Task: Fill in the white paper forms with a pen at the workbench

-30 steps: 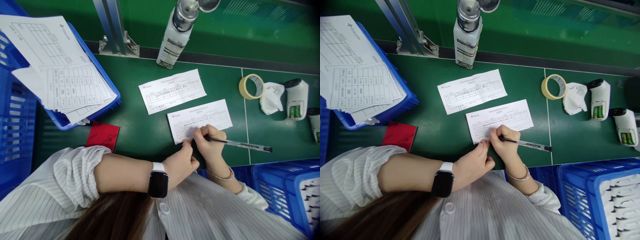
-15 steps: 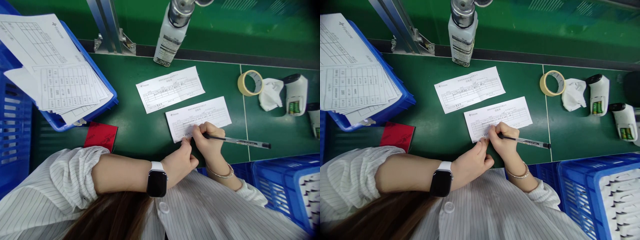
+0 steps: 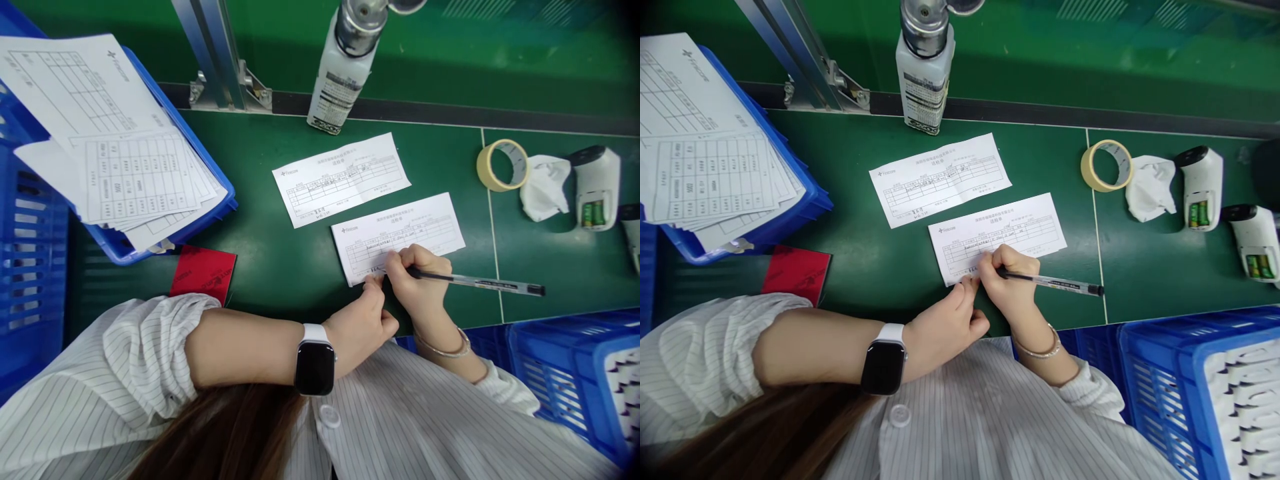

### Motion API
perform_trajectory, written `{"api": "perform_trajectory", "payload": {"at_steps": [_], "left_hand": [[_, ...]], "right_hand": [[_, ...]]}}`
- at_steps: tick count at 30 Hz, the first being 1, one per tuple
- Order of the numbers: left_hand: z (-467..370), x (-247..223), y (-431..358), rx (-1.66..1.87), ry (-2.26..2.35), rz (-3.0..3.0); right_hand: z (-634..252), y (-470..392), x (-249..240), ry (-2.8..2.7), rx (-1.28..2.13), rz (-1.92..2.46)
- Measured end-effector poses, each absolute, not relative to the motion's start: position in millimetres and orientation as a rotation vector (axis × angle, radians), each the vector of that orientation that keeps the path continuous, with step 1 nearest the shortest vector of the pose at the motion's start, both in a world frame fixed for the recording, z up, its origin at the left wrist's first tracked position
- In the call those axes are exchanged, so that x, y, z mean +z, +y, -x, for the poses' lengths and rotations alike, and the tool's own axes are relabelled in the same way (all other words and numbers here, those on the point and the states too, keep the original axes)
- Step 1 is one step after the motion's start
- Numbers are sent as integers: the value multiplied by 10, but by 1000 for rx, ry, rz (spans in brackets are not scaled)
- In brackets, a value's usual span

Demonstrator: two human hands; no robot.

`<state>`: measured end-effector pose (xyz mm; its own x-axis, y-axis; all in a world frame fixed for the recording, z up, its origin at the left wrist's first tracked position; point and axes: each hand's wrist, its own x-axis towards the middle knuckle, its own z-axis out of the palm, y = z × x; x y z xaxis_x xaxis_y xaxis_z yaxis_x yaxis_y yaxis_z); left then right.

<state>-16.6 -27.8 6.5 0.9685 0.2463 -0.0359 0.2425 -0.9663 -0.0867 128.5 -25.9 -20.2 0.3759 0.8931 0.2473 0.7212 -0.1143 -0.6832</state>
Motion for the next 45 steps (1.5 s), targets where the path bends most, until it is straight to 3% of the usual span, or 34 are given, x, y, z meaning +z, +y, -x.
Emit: {"api": "perform_trajectory", "payload": {"at_steps": [23,45], "left_hand": [[190,81,-304,58,-408,3039],[207,20,-368,-73,-439,2991]], "right_hand": [[-1218,-366,-212,-1243,462,1783],[-1198,-356,-238,-1414,332,1827]]}}
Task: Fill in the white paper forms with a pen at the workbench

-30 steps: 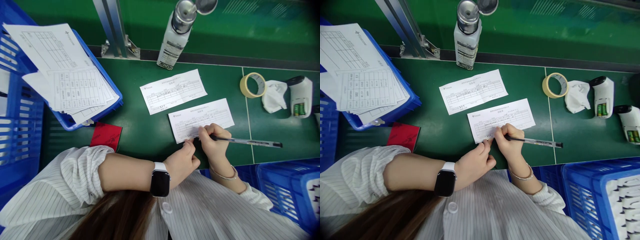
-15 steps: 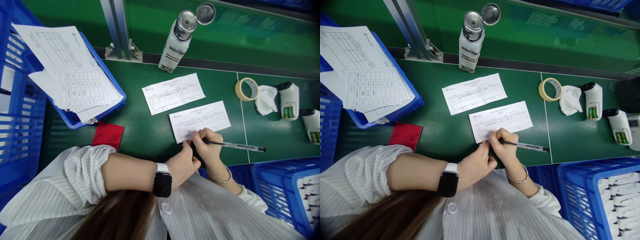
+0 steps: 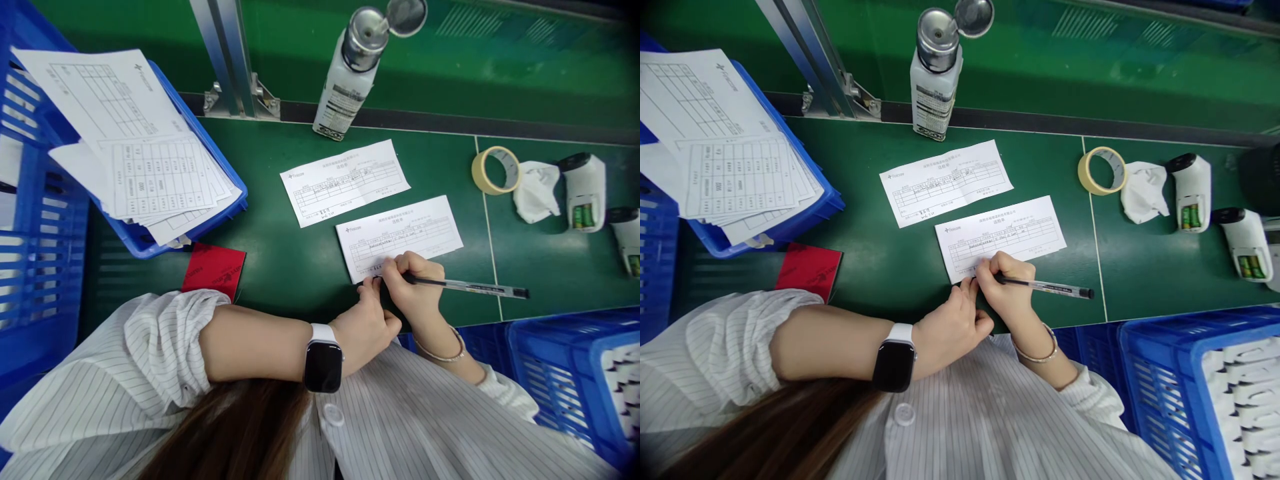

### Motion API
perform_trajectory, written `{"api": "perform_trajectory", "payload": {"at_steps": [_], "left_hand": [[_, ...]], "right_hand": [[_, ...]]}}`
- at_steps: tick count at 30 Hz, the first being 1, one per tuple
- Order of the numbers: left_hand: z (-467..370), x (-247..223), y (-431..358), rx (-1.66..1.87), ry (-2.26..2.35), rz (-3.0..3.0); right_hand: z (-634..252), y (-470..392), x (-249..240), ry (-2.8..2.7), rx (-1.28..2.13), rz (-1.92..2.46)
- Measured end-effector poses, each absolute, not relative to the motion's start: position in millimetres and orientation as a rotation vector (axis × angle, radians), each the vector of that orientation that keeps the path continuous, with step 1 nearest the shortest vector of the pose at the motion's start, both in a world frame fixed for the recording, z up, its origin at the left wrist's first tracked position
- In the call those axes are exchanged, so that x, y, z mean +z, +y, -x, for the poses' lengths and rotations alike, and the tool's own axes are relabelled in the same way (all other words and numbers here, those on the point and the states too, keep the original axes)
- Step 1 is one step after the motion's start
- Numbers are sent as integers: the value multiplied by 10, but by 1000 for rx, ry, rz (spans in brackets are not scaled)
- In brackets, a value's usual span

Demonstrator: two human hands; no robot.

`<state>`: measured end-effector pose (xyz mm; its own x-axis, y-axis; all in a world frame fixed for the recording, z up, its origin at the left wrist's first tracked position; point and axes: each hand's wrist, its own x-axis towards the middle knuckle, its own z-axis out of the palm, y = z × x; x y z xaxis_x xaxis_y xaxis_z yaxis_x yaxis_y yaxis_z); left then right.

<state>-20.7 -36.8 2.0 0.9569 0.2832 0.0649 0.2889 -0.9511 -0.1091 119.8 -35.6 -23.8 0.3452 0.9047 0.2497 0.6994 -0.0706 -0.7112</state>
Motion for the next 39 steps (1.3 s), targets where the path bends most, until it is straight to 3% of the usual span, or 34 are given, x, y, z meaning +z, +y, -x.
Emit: {"api": "perform_trajectory", "payload": {"at_steps": [39], "left_hand": [[207,2,-354,-109,-404,2951]], "right_hand": [[-1223,-363,-248,-1360,341,1856]]}}
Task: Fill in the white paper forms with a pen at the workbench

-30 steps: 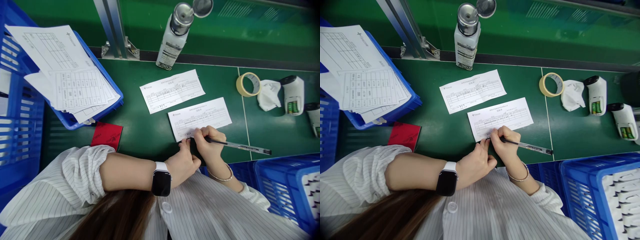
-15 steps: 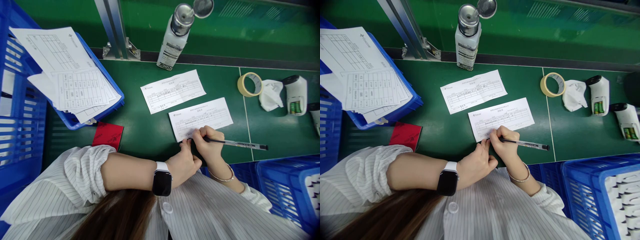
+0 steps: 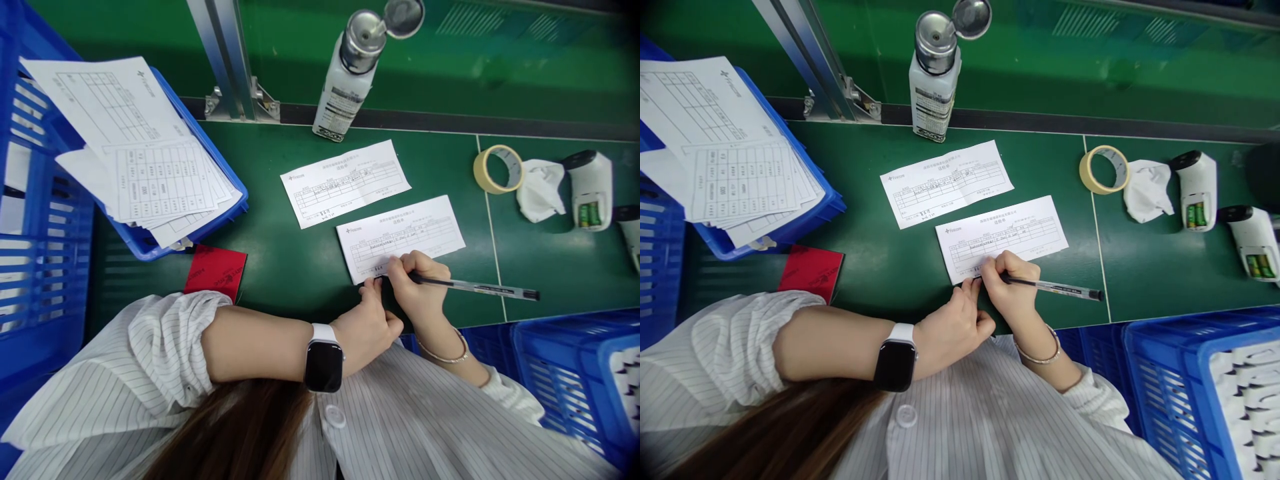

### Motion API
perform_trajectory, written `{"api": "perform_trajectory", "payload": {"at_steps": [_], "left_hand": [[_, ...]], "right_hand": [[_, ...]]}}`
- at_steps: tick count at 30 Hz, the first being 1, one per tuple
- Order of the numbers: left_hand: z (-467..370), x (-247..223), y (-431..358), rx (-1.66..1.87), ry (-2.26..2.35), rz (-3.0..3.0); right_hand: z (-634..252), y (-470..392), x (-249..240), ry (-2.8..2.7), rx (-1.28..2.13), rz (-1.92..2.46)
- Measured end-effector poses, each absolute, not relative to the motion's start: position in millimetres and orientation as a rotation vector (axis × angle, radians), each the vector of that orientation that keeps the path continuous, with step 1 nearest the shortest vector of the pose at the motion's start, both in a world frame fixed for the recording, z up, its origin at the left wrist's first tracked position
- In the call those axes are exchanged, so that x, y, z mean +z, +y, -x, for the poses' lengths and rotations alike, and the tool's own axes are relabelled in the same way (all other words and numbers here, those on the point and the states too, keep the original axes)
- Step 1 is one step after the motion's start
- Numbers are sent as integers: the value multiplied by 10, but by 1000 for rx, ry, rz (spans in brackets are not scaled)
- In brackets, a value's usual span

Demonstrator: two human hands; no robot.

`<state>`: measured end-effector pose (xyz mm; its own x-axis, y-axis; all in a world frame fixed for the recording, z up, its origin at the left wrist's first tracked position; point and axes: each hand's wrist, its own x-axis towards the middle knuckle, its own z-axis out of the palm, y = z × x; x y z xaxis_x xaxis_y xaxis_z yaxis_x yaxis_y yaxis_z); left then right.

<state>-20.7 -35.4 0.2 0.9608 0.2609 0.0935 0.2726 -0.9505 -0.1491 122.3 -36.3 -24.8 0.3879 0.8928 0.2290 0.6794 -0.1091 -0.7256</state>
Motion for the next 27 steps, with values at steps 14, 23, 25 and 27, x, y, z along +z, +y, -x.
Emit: {"api": "perform_trajectory", "payload": {"at_steps": [14,23,25,27], "left_hand": [[201,32,-352,-72,-395,2999],[208,34,-341,-103,-390,2997],[191,19,-343,-107,-363,3000],[171,2,-351,-50,-409,3051]], "right_hand": [[-1228,-367,-249,-1341,328,1866],[-1232,-364,-195,-1155,419,1774],[-1168,-432,-48,-1100,476,1685],[-1045,-520,156,-1263,579,1545]]}}
